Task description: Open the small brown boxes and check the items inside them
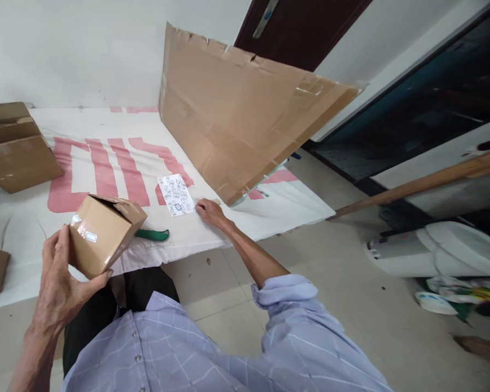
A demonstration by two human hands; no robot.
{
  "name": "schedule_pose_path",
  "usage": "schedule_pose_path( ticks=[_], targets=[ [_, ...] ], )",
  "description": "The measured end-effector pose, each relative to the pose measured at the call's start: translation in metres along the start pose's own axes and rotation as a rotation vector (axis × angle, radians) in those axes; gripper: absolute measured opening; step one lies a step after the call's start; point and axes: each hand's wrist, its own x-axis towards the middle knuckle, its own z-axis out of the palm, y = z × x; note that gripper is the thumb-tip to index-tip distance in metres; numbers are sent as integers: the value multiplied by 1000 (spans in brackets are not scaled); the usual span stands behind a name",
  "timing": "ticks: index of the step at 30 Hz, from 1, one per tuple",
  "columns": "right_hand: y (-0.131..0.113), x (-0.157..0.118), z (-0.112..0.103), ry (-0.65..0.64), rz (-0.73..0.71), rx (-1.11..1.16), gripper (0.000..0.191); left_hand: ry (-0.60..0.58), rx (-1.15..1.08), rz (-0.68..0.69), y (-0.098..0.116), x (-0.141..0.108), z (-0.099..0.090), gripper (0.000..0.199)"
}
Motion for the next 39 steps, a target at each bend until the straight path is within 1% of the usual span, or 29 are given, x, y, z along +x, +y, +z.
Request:
schedule_pose_path(
  ticks=[5, 7, 9, 10, 11, 13, 15, 17, 18, 20, 23, 27, 31, 34, 36, 39],
  targets=[
    [-15, -7, -12, 98, -18, 46, 16, 3, -39, 11, -1, -5, 4, 122],
    [-30, -9, -18, 140, -36, 63, 18, -11, -44, 27, 1, -9, 7, 124],
    [-57, -14, -29, 192, -102, 108, 20, -36, -46, 48, 5, -11, 8, 124],
    [-74, -19, -35, 227, -171, 144, 20, -47, -45, 52, 8, -11, 9, 125],
    [-95, -26, -43, 280, -280, 199, 20, -54, -43, 53, 11, -11, 10, 125],
    [-143, -47, -60, 393, -575, 277, 16, -58, -41, 49, 16, -11, 10, 128],
    [-191, -71, -75, 449, -850, 268, 15, -54, -44, 55, 22, -9, 11, 128],
    [-232, -91, -84, 426, -1054, 206, 19, -52, -51, 78, 26, -8, 13, 128],
    [-248, -97, -85, 399, -1122, 154, 20, -53, -54, 92, 28, -8, 13, 127],
    [-268, -101, -84, 342, -1204, 26, 22, -60, -54, 119, 30, -7, 15, 126],
    [-277, -95, -78, 300, -1265, -150, 22, -71, -45, 134, 33, -7, 18, 126],
    [-275, -88, -73, 312, -1301, -259, 21, -63, -41, 139, 34, -8, 22, 126],
    [-273, -92, -75, 293, -1276, -260, 22, -63, -50, 145, 36, -9, 25, 127],
    [-272, -94, -76, 282, -1294, -227, 22, -63, -48, 148, 38, -9, 26, 128],
    [-273, -94, -77, 305, -1292, -194, 21, -56, -39, 153, 39, -9, 26, 126],
    [-275, -91, -78, 334, -1228, -165, 18, -42, -18, 171, 42, -11, 27, 124]
  ],
)
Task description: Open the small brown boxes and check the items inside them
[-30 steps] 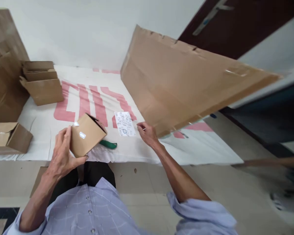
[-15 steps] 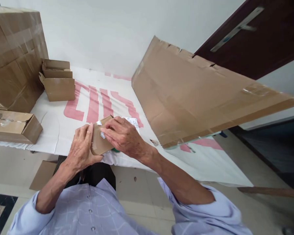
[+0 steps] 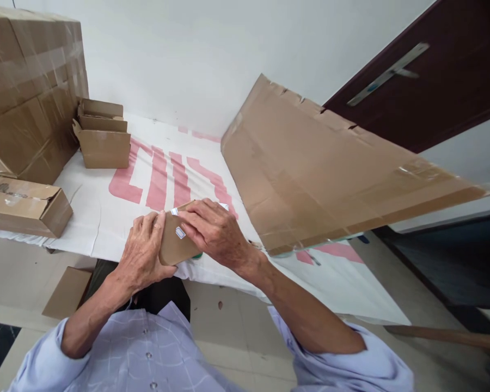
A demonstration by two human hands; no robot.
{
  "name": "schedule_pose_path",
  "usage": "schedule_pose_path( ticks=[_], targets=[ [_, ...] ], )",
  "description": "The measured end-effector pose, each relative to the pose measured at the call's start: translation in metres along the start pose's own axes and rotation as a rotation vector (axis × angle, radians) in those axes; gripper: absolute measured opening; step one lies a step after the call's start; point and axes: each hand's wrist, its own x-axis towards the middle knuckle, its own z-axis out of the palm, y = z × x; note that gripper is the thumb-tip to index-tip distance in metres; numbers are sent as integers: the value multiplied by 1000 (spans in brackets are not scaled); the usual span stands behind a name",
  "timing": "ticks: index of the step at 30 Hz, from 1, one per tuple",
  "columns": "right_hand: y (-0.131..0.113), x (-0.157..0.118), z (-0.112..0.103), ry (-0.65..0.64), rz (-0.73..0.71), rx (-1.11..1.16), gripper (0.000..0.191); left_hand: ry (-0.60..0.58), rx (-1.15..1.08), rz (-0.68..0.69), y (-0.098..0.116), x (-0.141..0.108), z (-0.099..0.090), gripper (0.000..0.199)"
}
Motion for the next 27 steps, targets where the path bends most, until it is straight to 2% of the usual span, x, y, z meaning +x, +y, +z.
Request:
schedule_pose_path(
  ticks=[5, 15, 22, 27],
  targets=[
    [4, 4, 3, -24, 30, -13, 12, -14, 15, 5, 3, -1, 4, 126],
    [4, 7, 6, 68, -10, -38, 29, -32, 19, 2, 6, 0, 4, 122],
    [6, 4, 8, 17, 0, -28, 22, -31, 51, 8, 10, 1, 5, 122],
    [6, 1, 12, 30, -14, -103, 29, -39, 45, 8, 11, 2, 6, 122]
  ],
)
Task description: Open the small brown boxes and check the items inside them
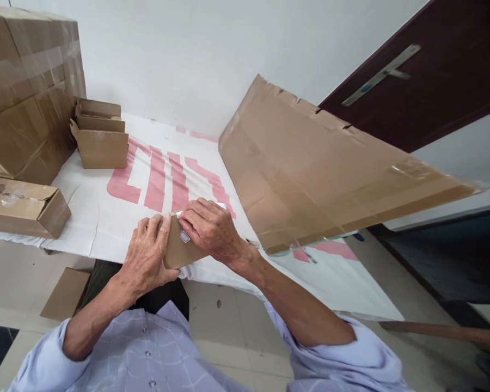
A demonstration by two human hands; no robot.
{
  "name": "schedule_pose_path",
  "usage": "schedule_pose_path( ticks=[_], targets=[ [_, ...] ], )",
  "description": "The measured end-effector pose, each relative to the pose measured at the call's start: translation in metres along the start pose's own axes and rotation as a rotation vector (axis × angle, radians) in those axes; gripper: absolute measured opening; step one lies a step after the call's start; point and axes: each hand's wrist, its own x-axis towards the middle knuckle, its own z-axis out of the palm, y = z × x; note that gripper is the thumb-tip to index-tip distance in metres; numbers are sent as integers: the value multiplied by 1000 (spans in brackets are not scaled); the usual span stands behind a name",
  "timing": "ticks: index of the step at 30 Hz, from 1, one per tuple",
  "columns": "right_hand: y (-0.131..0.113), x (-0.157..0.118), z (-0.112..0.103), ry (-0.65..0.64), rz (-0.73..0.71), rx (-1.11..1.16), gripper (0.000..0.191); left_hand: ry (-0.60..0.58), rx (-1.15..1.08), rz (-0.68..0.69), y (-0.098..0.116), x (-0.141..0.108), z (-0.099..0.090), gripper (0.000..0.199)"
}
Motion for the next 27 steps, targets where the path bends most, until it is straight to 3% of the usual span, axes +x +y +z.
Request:
schedule_pose_path(
  ticks=[4, 8, 20, 27],
  targets=[
    [1, 1, -2, -34, 41, 36, 29, 17, -3, 2, 2, -1, 2, 122],
    [6, 2, -12, -96, 155, 231, 24, 8, -7, 0, 5, -3, 3, 120],
    [21, 22, -55, -342, 757, 948, 22, -5, 19, 71, 8, -6, 4, 121],
    [47, 7, -58, -235, 915, 1189, 27, 84, 41, 136, -1, -9, -2, 123]
  ],
)
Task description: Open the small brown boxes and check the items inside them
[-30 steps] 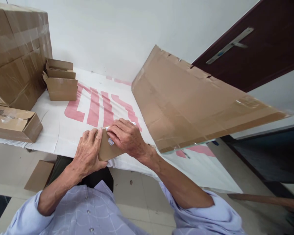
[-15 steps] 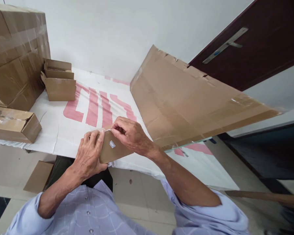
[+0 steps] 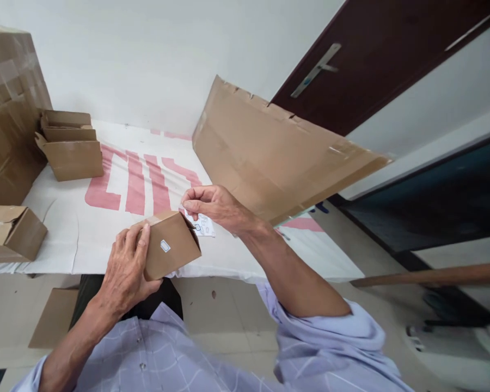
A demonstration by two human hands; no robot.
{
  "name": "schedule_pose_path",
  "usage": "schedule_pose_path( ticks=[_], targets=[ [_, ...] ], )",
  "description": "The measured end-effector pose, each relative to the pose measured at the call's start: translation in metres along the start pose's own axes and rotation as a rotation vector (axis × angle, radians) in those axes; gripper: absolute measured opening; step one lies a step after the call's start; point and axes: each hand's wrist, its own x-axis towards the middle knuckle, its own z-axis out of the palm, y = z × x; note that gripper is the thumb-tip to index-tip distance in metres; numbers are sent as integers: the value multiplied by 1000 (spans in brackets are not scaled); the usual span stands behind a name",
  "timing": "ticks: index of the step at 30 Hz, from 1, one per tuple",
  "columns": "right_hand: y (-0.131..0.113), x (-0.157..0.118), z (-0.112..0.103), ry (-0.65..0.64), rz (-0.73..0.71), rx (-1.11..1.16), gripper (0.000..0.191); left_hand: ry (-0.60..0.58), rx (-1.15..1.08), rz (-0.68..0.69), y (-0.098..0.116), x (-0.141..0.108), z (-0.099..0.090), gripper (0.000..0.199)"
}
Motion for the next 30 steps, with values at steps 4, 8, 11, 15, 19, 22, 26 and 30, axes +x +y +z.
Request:
schedule_pose_path(
  ticks=[4, 8, 11, 15, 19, 22, 26, 30],
  targets=[
    [19, -2, -14, -2, 5, 105, 34, 15, 18, 23, -2, 2, -1, 121],
    [26, -11, -18, -2, -46, 134, 31, -10, 58, 38, 3, 0, 0, 117],
    [26, -22, -15, -4, -89, 143, 27, -8, 84, 69, 8, -5, -1, 113],
    [29, -35, -8, -72, -104, 214, 27, 2, 90, 136, 11, -16, -3, 110],
    [35, -42, -3, -197, -74, 372, 33, 26, 93, 178, 8, -25, -2, 106],
    [36, -42, -2, -250, -60, 468, 35, 35, 105, 175, 4, -27, -1, 106],
    [35, -44, -4, -256, -59, 503, 40, 22, 98, 160, 2, -26, -3, 108],
    [48, -46, -25, -92, -56, 407, 42, 20, 85, 140, -3, -26, -8, 111]
  ],
)
